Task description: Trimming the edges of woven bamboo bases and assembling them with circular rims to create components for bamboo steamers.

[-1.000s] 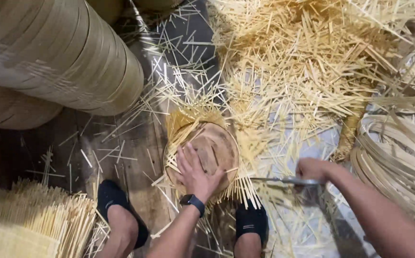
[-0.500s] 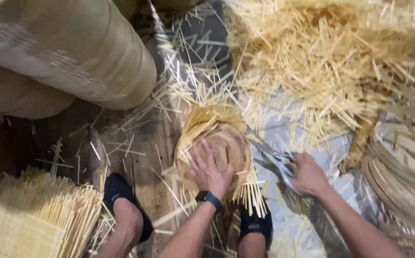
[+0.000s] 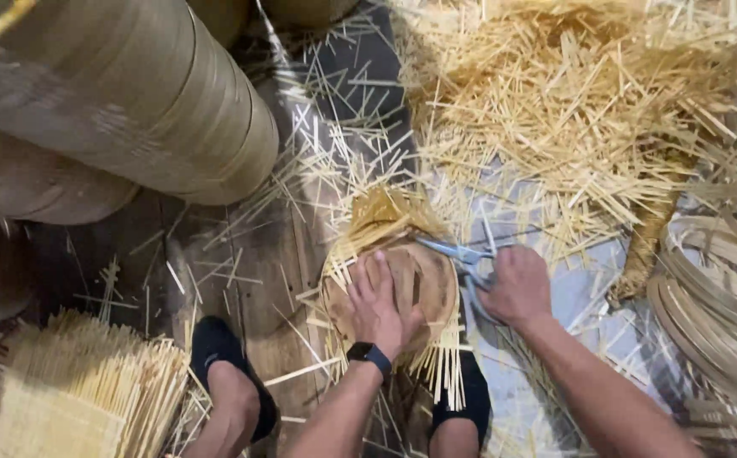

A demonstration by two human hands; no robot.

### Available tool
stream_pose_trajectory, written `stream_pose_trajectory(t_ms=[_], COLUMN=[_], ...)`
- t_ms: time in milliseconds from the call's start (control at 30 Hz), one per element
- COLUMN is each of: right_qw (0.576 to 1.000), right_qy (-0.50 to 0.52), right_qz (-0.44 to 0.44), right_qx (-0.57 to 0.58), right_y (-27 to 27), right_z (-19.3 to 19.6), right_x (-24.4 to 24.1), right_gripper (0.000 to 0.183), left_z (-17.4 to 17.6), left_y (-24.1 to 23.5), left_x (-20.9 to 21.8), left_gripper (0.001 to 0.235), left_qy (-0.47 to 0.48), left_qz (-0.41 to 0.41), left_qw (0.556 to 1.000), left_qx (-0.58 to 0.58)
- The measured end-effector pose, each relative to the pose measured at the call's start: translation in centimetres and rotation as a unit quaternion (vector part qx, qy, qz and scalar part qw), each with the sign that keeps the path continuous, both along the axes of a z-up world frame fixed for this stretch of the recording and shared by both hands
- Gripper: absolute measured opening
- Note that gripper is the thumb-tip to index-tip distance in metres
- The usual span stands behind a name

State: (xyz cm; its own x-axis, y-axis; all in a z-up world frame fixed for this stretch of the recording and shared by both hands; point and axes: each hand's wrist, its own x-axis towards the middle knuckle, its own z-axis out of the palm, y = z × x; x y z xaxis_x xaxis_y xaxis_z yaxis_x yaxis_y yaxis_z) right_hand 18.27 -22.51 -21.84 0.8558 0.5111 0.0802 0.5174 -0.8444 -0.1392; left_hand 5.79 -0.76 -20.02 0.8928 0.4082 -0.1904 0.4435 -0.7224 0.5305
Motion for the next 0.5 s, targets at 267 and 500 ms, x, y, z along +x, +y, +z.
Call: stream_pose_trajectory(t_ms=[267,500], right_qw=[0.993,0.997], right_qy=[0.109,0.062], right_qz=[0.010,0.042], right_qx=[-0.042,-0.033], right_y=[-2.9,-2.4], right_z=[-1.9,-2.4], right_x=[1.4,1.2], right_gripper=[0.030,0.036], left_z=[1.2,0.8], left_y=[1.8,3.1], left_x=[-0.8,-1.4], left_gripper=[0.124,0.123], left_qy=[0.006,0.045], left_qz=[-0.079,-0.146], left_qw=[0.997,0.988], left_qx=[-0.001,0.009])
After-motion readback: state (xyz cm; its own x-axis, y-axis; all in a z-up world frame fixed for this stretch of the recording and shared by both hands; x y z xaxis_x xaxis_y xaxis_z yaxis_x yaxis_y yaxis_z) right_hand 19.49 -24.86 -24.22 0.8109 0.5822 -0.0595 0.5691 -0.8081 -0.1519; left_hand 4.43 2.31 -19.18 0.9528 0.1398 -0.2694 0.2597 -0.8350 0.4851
